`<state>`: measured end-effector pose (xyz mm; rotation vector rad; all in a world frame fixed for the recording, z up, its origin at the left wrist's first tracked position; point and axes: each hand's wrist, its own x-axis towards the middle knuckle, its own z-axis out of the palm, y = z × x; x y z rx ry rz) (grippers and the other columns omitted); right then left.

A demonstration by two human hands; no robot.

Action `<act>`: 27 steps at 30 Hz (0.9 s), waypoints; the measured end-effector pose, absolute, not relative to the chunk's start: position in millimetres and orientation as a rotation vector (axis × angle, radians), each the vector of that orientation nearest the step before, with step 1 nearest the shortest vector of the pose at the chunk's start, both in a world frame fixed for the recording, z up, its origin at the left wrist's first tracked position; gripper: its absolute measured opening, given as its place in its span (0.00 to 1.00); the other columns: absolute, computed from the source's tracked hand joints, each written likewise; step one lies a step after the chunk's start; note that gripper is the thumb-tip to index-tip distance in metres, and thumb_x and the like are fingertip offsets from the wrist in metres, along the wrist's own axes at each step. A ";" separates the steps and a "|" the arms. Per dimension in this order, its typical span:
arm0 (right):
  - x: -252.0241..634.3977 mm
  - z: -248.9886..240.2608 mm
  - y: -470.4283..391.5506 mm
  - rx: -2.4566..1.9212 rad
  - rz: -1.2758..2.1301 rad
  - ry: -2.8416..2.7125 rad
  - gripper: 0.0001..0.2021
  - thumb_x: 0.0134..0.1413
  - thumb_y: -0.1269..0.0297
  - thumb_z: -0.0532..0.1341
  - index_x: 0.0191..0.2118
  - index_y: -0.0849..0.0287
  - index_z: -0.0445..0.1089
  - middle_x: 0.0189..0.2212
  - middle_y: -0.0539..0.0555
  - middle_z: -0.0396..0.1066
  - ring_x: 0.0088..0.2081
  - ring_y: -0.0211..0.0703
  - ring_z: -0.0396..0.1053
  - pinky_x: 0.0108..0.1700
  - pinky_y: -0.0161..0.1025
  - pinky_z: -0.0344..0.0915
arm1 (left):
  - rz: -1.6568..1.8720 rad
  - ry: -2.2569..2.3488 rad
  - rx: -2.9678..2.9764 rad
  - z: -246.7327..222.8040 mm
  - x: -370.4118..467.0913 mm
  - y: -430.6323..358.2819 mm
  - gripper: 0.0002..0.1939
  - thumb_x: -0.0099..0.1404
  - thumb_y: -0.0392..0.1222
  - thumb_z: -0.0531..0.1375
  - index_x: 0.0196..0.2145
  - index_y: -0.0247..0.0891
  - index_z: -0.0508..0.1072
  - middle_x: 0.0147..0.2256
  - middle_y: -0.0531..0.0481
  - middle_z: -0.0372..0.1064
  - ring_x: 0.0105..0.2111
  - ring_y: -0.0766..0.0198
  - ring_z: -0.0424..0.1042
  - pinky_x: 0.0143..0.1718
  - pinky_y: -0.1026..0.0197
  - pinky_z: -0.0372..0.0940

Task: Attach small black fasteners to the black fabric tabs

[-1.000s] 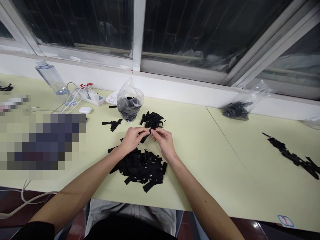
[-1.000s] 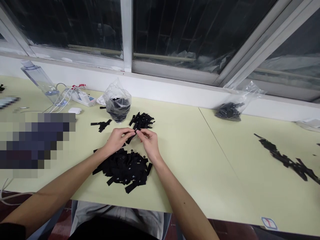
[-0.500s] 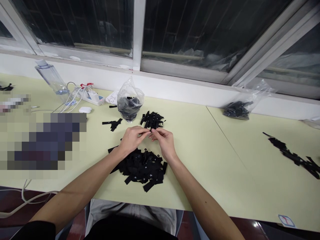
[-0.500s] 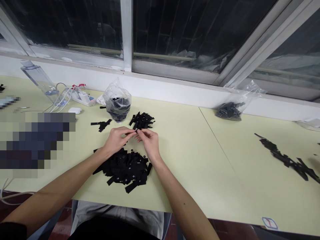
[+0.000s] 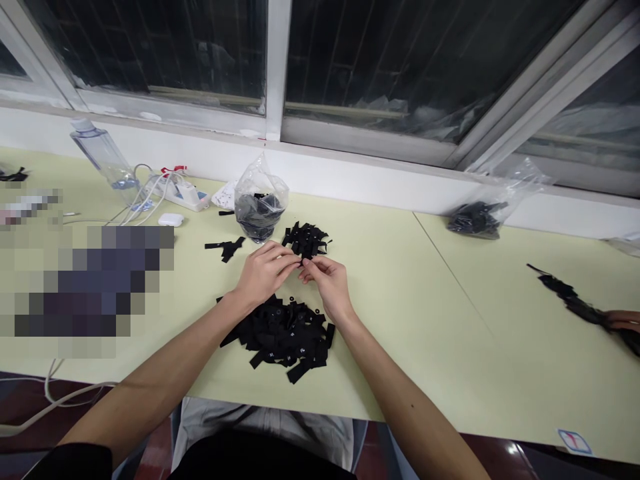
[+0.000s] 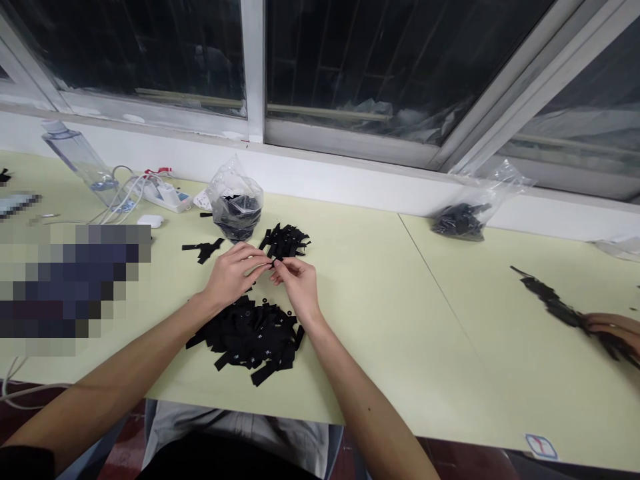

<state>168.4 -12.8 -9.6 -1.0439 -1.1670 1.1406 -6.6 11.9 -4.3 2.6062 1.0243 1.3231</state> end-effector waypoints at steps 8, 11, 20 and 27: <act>168.5 -10.0 -13.0 -1.058 1.164 -1.147 0.13 0.51 0.54 0.68 0.34 0.59 0.71 0.24 0.51 0.74 0.26 0.41 0.71 0.31 0.39 0.70 | 1.174 1.032 2.680 -1.3 -6.7 10.9 0.11 0.71 0.39 0.56 0.45 0.40 0.77 0.42 0.46 0.76 0.43 0.57 0.70 0.44 0.54 0.68; 167.9 -10.2 -13.9 -1.055 1.102 -1.213 0.13 0.52 0.55 0.68 0.38 0.58 0.71 0.26 0.51 0.74 0.26 0.42 0.72 0.31 0.39 0.70 | 1.133 1.030 2.654 -1.9 -6.5 11.2 0.11 0.71 0.39 0.55 0.44 0.39 0.77 0.41 0.46 0.76 0.43 0.57 0.71 0.44 0.55 0.68; 170.1 -9.0 -12.3 -1.010 1.053 -1.317 0.13 0.59 0.53 0.61 0.42 0.56 0.70 0.34 0.55 0.75 0.32 0.42 0.74 0.36 0.42 0.73 | 1.187 1.123 2.310 -3.2 -6.1 13.0 0.10 0.70 0.42 0.58 0.43 0.41 0.79 0.39 0.48 0.78 0.40 0.59 0.74 0.43 0.57 0.68; 169.4 -12.3 -17.0 -1.131 0.844 -1.516 0.10 0.61 0.58 0.60 0.41 0.57 0.74 0.32 0.54 0.76 0.30 0.42 0.73 0.35 0.40 0.72 | 1.216 1.146 2.165 -1.7 -3.1 9.6 0.09 0.69 0.44 0.59 0.41 0.43 0.80 0.37 0.50 0.78 0.38 0.60 0.75 0.42 0.57 0.68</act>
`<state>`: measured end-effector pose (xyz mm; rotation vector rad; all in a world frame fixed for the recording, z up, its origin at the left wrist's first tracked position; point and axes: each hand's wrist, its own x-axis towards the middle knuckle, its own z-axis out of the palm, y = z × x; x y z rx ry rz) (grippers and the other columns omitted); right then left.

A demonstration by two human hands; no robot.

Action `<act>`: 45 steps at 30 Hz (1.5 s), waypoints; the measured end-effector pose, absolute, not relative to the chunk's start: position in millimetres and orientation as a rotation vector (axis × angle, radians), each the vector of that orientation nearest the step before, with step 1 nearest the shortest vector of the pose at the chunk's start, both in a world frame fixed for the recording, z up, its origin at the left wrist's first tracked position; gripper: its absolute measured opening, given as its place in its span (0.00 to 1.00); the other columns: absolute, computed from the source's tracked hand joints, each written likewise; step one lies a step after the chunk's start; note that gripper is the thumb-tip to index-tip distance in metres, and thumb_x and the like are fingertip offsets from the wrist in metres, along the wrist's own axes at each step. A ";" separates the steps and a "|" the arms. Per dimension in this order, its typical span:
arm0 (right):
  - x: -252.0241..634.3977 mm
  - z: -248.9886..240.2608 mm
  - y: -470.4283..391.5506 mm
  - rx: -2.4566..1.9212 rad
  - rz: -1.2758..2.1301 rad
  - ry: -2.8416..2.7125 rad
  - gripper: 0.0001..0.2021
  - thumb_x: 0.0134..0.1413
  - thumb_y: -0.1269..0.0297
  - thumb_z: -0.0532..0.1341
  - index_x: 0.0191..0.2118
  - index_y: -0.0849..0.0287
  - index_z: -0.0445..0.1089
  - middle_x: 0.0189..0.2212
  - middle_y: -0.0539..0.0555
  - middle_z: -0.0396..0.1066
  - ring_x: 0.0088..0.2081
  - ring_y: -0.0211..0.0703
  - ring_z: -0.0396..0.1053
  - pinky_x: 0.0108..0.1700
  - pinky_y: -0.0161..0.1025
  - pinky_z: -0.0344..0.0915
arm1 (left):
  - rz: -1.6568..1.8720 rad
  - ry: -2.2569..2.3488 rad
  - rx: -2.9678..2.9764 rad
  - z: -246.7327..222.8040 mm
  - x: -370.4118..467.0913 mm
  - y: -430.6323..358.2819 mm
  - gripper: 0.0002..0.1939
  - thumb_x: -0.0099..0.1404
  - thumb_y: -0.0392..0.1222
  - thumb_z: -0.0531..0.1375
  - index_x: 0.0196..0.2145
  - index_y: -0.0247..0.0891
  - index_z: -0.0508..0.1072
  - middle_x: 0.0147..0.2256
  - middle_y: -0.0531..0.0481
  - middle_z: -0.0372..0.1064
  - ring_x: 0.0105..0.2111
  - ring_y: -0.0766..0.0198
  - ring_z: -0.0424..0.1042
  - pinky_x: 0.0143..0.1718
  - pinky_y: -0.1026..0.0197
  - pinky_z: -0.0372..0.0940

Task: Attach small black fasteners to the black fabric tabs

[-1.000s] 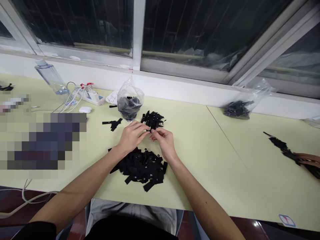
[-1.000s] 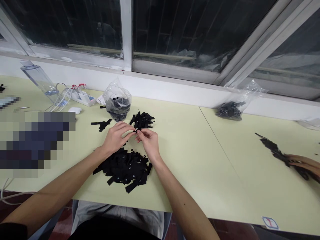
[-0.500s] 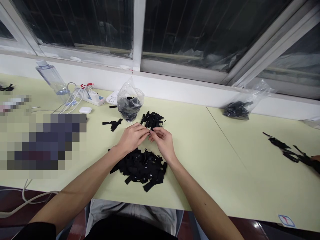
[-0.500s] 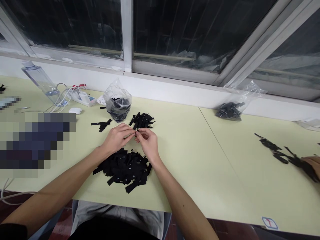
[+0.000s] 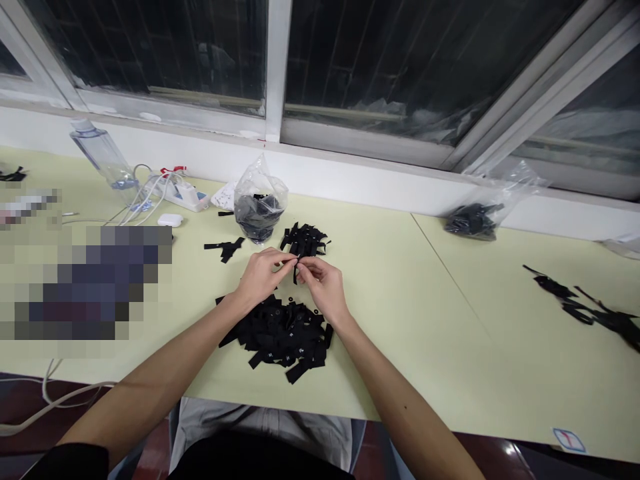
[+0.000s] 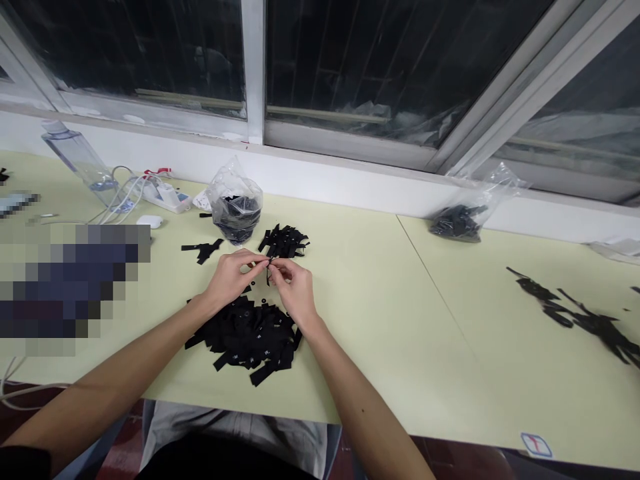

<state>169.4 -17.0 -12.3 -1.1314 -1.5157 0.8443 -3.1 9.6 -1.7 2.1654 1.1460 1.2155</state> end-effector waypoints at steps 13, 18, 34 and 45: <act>173.9 -20.8 -16.9 -1.157 0.080 -1.921 0.12 0.67 0.64 0.54 0.46 0.57 0.75 0.42 0.58 0.77 0.39 0.46 0.75 0.43 0.43 0.73 | 1.177 1.146 1.912 -4.1 3.2 7.1 0.11 0.67 0.47 0.60 0.39 0.41 0.81 0.37 0.52 0.80 0.35 0.60 0.77 0.38 0.61 0.70; 174.5 -21.2 -16.5 -1.176 0.084 -1.948 0.14 0.68 0.64 0.52 0.50 0.54 0.74 0.45 0.59 0.76 0.43 0.49 0.75 0.47 0.46 0.73 | 1.178 1.130 1.878 -6.6 3.5 8.9 0.13 0.67 0.48 0.60 0.38 0.40 0.81 0.37 0.51 0.80 0.36 0.58 0.78 0.38 0.60 0.71; 172.2 -19.1 -17.5 -1.189 0.175 -1.877 0.10 0.63 0.69 0.55 0.42 0.55 0.75 0.40 0.57 0.76 0.34 0.44 0.73 0.41 0.42 0.71 | 1.146 1.080 1.855 -8.0 2.0 10.5 0.12 0.65 0.46 0.61 0.41 0.40 0.81 0.41 0.48 0.79 0.41 0.56 0.78 0.43 0.56 0.73; 176.7 -20.1 -14.4 -1.166 0.021 -1.978 0.09 0.63 0.70 0.55 0.38 0.56 0.73 0.37 0.57 0.76 0.35 0.44 0.73 0.40 0.41 0.71 | 1.141 1.010 1.699 -14.3 2.0 13.4 0.13 0.62 0.46 0.64 0.42 0.39 0.82 0.42 0.46 0.79 0.42 0.54 0.78 0.47 0.53 0.74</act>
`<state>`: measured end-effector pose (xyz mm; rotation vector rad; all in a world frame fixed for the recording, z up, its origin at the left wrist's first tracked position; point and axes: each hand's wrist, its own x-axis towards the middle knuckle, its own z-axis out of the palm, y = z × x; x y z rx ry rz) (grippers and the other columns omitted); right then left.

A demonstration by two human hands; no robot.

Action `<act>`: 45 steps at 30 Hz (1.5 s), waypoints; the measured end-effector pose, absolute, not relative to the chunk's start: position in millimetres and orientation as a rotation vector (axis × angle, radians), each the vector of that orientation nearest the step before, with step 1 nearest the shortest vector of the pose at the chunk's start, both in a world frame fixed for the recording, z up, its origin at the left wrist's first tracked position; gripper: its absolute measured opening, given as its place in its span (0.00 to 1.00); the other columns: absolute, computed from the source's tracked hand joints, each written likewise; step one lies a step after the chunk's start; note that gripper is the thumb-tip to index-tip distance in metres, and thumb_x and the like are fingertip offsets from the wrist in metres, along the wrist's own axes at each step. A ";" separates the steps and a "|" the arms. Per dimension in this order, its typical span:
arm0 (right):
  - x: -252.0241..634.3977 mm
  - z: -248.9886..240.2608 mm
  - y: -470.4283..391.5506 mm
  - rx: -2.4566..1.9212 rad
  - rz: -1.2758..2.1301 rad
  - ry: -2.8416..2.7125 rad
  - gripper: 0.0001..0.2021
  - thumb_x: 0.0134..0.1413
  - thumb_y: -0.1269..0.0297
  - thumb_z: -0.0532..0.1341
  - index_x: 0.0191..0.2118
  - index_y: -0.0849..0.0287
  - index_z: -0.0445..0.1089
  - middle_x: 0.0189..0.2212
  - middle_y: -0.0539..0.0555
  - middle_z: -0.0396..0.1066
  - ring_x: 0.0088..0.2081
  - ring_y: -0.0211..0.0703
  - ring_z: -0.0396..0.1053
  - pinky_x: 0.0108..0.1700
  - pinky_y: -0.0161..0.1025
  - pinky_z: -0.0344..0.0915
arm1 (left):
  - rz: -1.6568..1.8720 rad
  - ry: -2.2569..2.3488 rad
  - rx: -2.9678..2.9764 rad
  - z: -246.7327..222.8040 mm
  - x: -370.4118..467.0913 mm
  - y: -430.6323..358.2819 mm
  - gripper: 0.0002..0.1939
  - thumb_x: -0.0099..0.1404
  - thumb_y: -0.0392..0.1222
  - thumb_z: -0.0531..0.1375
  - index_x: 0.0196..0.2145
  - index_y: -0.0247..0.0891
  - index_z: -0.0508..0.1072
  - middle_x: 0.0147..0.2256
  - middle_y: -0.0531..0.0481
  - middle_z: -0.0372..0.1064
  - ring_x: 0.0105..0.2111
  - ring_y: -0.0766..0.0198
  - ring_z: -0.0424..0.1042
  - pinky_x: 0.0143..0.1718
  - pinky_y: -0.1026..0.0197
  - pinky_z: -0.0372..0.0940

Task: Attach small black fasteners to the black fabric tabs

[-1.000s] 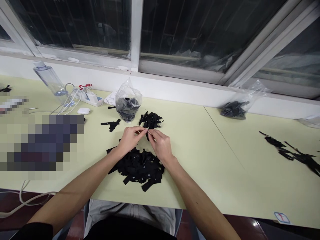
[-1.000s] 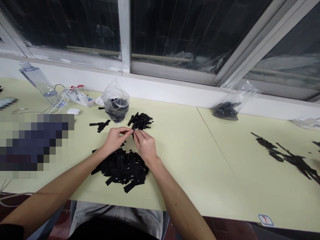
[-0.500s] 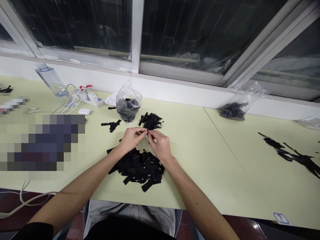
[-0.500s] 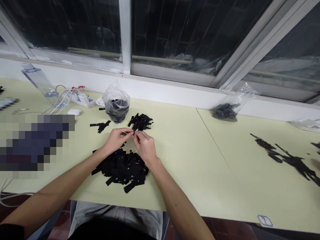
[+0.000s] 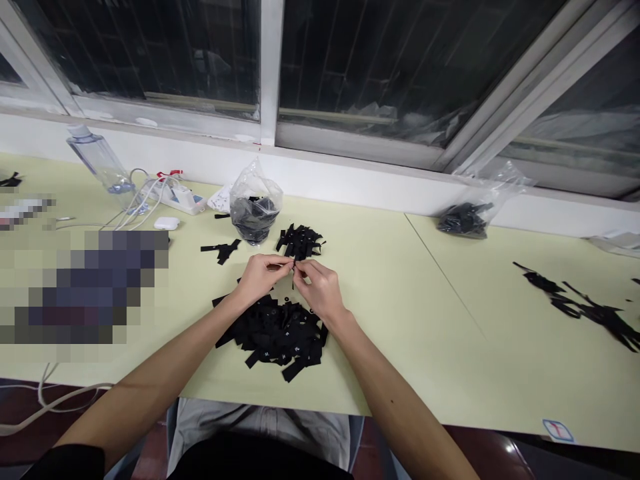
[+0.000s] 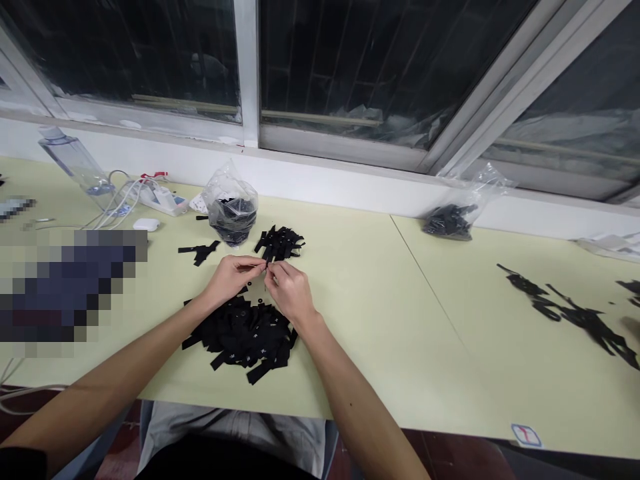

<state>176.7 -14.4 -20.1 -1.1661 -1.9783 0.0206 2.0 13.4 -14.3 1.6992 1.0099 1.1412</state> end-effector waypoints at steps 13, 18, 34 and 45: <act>169.6 -22.1 -16.6 -1.188 -0.073 -1.957 0.08 0.61 0.70 0.56 0.31 0.56 0.70 0.29 0.55 0.73 0.31 0.42 0.70 0.36 0.39 0.68 | 1.180 1.012 1.596 -10.5 7.2 10.1 0.10 0.58 0.42 0.65 0.35 0.35 0.82 0.33 0.46 0.80 0.36 0.55 0.79 0.40 0.57 0.74; 163.9 -18.3 -17.2 -1.200 -0.073 -1.915 0.07 0.60 0.69 0.57 0.30 0.56 0.69 0.27 0.54 0.72 0.29 0.42 0.69 0.34 0.39 0.66 | 1.215 1.041 1.577 -4.9 9.1 7.4 0.08 0.57 0.40 0.64 0.32 0.34 0.82 0.31 0.47 0.79 0.33 0.56 0.78 0.37 0.58 0.74; 169.0 -19.5 -12.6 -1.197 -0.130 -1.896 0.09 0.61 0.70 0.55 0.30 0.56 0.68 0.28 0.54 0.72 0.30 0.42 0.68 0.35 0.38 0.65 | 1.158 0.932 1.434 -7.4 13.1 8.2 0.12 0.62 0.46 0.63 0.38 0.36 0.81 0.37 0.47 0.79 0.39 0.56 0.78 0.44 0.55 0.74; 169.4 -17.3 -16.4 -1.097 0.089 -1.825 0.06 0.61 0.70 0.57 0.36 0.56 0.70 0.31 0.53 0.73 0.30 0.40 0.69 0.34 0.37 0.67 | 1.124 0.872 1.321 -11.1 6.9 13.2 0.17 0.57 0.49 0.68 0.39 0.33 0.80 0.37 0.45 0.79 0.38 0.56 0.77 0.45 0.54 0.72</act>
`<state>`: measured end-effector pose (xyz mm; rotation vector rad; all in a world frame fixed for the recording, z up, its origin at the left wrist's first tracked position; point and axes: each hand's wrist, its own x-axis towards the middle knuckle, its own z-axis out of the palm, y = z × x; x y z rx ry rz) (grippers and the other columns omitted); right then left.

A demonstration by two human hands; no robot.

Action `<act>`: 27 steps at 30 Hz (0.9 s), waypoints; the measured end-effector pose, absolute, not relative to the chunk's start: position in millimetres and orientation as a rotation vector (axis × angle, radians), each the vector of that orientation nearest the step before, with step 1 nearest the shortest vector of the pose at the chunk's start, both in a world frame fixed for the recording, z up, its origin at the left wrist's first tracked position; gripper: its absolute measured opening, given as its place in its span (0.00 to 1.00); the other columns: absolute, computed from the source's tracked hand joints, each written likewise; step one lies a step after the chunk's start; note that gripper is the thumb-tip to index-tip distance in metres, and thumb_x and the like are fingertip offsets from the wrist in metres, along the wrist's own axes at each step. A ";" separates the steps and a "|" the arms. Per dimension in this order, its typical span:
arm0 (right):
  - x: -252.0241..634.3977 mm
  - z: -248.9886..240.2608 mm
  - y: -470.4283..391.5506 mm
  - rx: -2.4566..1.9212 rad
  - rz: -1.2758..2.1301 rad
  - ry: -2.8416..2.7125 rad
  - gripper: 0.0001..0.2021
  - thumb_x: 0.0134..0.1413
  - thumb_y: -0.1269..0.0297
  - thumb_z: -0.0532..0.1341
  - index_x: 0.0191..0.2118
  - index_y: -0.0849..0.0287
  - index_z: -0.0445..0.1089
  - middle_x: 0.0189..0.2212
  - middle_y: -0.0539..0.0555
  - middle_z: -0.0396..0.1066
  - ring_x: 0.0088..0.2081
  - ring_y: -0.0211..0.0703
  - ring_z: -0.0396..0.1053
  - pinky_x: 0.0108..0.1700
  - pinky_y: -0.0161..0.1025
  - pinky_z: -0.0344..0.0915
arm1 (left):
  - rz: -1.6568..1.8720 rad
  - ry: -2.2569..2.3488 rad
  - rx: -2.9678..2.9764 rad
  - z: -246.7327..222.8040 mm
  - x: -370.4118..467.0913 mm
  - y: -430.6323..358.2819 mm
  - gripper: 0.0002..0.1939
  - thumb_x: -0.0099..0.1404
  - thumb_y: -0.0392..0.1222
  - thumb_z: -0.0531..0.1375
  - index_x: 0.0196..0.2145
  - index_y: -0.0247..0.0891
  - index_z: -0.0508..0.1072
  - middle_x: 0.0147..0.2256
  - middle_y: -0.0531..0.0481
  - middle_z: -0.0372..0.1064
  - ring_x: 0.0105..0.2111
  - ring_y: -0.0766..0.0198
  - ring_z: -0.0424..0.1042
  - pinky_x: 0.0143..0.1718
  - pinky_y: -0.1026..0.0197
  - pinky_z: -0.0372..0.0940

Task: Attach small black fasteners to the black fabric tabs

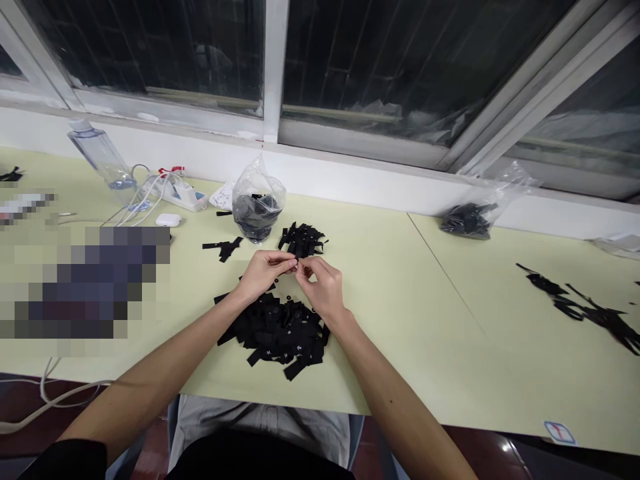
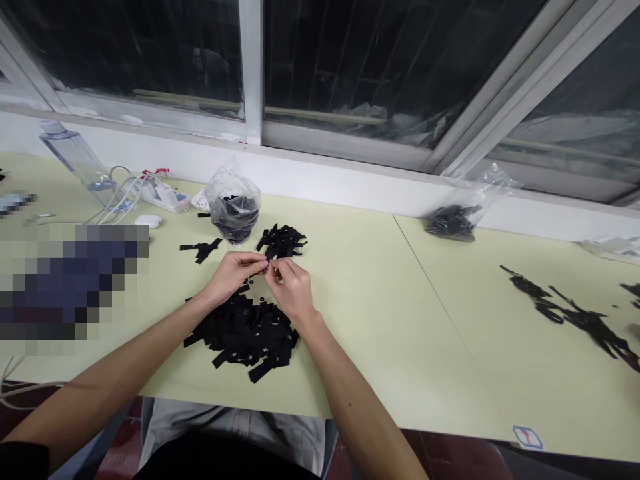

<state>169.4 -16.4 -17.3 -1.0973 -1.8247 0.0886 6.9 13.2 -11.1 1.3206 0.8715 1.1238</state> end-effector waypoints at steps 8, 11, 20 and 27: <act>183.1 -4.7 -15.0 -1.240 0.201 -1.865 0.05 0.58 0.72 0.55 0.33 0.57 0.67 0.28 0.50 0.68 0.27 0.38 0.64 0.32 0.36 0.62 | 0.989 1.030 1.966 -9.2 -0.6 14.7 0.09 0.67 0.42 0.59 0.40 0.39 0.79 0.38 0.47 0.77 0.38 0.59 0.74 0.42 0.57 0.68; 193.4 -6.6 -9.7 -1.329 0.190 -2.009 0.05 0.57 0.72 0.57 0.32 0.57 0.67 0.28 0.50 0.67 0.27 0.38 0.63 0.33 0.36 0.60 | 0.863 1.030 2.299 -8.6 -2.8 13.7 0.11 0.68 0.37 0.56 0.39 0.40 0.80 0.37 0.46 0.75 0.39 0.58 0.73 0.43 0.56 0.66; 198.9 -16.1 -3.3 -1.360 0.223 -2.269 0.07 0.58 0.72 0.60 0.29 0.58 0.72 0.28 0.52 0.68 0.30 0.39 0.64 0.34 0.36 0.57 | 0.718 1.013 2.414 -19.6 -0.4 14.2 0.13 0.69 0.36 0.55 0.41 0.42 0.80 0.38 0.46 0.74 0.43 0.56 0.72 0.46 0.55 0.66; 203.8 -12.6 -2.6 -1.320 0.206 -2.332 0.08 0.62 0.71 0.59 0.35 0.56 0.76 0.32 0.54 0.72 0.37 0.44 0.70 0.42 0.40 0.62 | 0.698 1.004 2.388 -22.2 -3.0 18.1 0.14 0.71 0.38 0.55 0.46 0.44 0.80 0.41 0.46 0.75 0.45 0.55 0.72 0.48 0.55 0.66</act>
